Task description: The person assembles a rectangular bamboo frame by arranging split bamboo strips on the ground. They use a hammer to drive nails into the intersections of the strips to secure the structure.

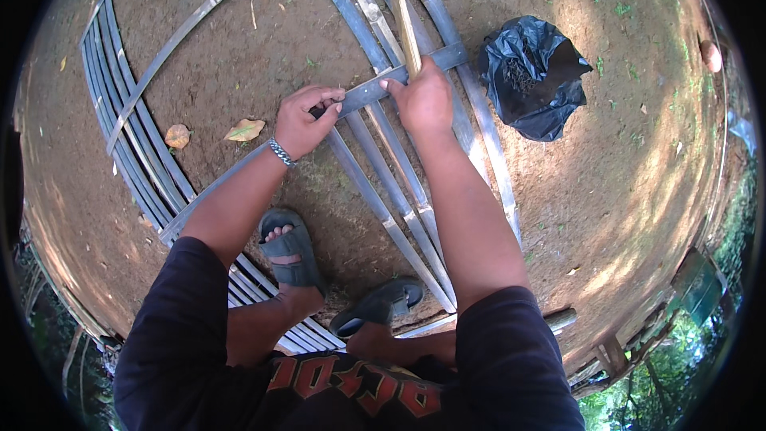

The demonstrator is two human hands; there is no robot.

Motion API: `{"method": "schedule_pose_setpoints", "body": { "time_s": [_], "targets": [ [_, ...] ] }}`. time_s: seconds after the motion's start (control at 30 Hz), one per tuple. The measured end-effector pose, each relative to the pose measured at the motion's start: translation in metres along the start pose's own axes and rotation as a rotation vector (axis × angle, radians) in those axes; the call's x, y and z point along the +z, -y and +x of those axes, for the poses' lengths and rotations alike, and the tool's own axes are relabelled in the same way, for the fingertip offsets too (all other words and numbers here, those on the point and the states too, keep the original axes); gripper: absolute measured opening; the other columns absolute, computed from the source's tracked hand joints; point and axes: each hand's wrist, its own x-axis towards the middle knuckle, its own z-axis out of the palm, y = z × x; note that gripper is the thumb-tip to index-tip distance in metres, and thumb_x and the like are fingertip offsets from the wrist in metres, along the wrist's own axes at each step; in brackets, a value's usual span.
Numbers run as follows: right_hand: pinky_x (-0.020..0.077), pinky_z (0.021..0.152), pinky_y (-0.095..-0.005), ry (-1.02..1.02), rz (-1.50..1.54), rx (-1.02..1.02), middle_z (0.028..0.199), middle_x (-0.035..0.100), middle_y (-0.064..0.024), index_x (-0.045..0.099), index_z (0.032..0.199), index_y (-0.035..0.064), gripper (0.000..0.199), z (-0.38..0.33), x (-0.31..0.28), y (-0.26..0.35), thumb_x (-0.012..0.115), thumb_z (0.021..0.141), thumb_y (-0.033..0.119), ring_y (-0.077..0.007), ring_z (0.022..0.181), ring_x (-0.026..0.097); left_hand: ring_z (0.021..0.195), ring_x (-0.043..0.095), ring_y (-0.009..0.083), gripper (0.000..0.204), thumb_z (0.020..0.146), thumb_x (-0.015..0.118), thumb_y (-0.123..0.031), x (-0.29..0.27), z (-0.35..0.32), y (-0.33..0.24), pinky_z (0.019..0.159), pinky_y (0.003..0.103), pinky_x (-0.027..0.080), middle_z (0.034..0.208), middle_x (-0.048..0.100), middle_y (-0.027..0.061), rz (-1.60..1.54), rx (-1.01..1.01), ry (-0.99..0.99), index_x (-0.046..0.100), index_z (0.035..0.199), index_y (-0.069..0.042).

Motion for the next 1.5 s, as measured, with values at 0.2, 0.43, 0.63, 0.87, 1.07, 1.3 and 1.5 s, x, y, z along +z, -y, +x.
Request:
{"method": "schedule_pose_setpoints", "body": {
  "time_s": [0.2,0.43,0.63,0.87,1.07,1.3,1.5],
  "targets": [
    [0.0524,0.097,-0.0469,0.021,0.005,0.009,0.113,0.070,-0.0279,0.062,0.123,-0.0024,0.065,0.001,-0.001,-0.001,0.091,0.076,0.032,-0.0427,0.111,0.067,0.085,0.072,0.0270,0.012,0.085,0.077,-0.009,-0.009,-0.008,0.003,0.081,0.036,0.057,0.094,0.076,0.0119,0.128,0.073,0.062,0.079,0.096,-0.004],
    [0.0519,0.098,-0.0471,0.043,0.024,0.003,0.116,0.070,-0.0271,0.062,0.124,-0.0014,0.065,0.001,-0.003,-0.001,0.090,0.077,0.034,-0.0426,0.114,0.066,0.090,0.072,0.0260,0.011,0.085,0.079,-0.016,-0.001,-0.002,0.001,0.080,0.037,0.056,0.096,0.076,0.0092,0.144,-0.029,0.010,0.081,0.094,-0.009],
    [0.0511,0.099,-0.0475,0.049,0.015,0.006,0.120,0.069,-0.0261,0.062,0.125,-0.0007,0.065,-0.001,-0.006,0.001,0.090,0.076,0.033,-0.0419,0.117,0.064,0.086,0.070,0.0262,0.011,0.086,0.079,-0.015,0.001,-0.002,0.002,0.078,0.036,0.056,0.093,0.075,0.0076,0.163,-0.001,0.022,0.081,0.095,-0.008],
    [0.0514,0.101,-0.0469,0.043,0.017,-0.007,0.121,0.069,-0.0239,0.062,0.127,0.0001,0.065,0.000,-0.004,-0.002,0.089,0.078,0.033,-0.0393,0.118,0.065,0.086,0.069,0.0264,0.011,0.085,0.079,-0.012,0.003,-0.003,0.004,0.078,0.036,0.055,0.092,0.073,0.0086,0.153,-0.026,0.014,0.081,0.094,-0.006],
    [0.0537,0.093,-0.0466,-0.018,0.018,-0.045,0.109,0.072,-0.0253,0.063,0.123,-0.0022,0.068,0.000,0.001,-0.007,0.091,0.075,0.037,-0.0404,0.105,0.069,0.085,0.068,0.0269,0.011,0.084,0.079,-0.010,0.001,-0.003,0.002,0.078,0.037,0.054,0.092,0.073,0.0096,0.176,0.011,0.017,0.080,0.093,-0.004],
    [0.0532,0.093,-0.0472,-0.041,-0.012,-0.055,0.109,0.072,-0.0247,0.063,0.123,-0.0019,0.067,0.001,0.004,-0.011,0.091,0.075,0.037,-0.0400,0.106,0.069,0.082,0.067,0.0263,0.010,0.085,0.079,-0.010,0.004,-0.002,0.003,0.075,0.037,0.053,0.090,0.074,0.0099,0.205,0.104,-0.005,0.080,0.093,-0.005],
    [0.0526,0.094,-0.0476,-0.062,0.028,-0.087,0.111,0.071,-0.0251,0.064,0.122,-0.0013,0.064,-0.002,0.004,-0.010,0.090,0.076,0.034,-0.0415,0.107,0.068,0.081,0.067,0.0265,0.008,0.084,0.079,-0.009,0.007,-0.003,0.004,0.072,0.037,0.054,0.091,0.075,0.0083,0.240,0.151,-0.030,0.080,0.091,-0.006]
  ]
}}
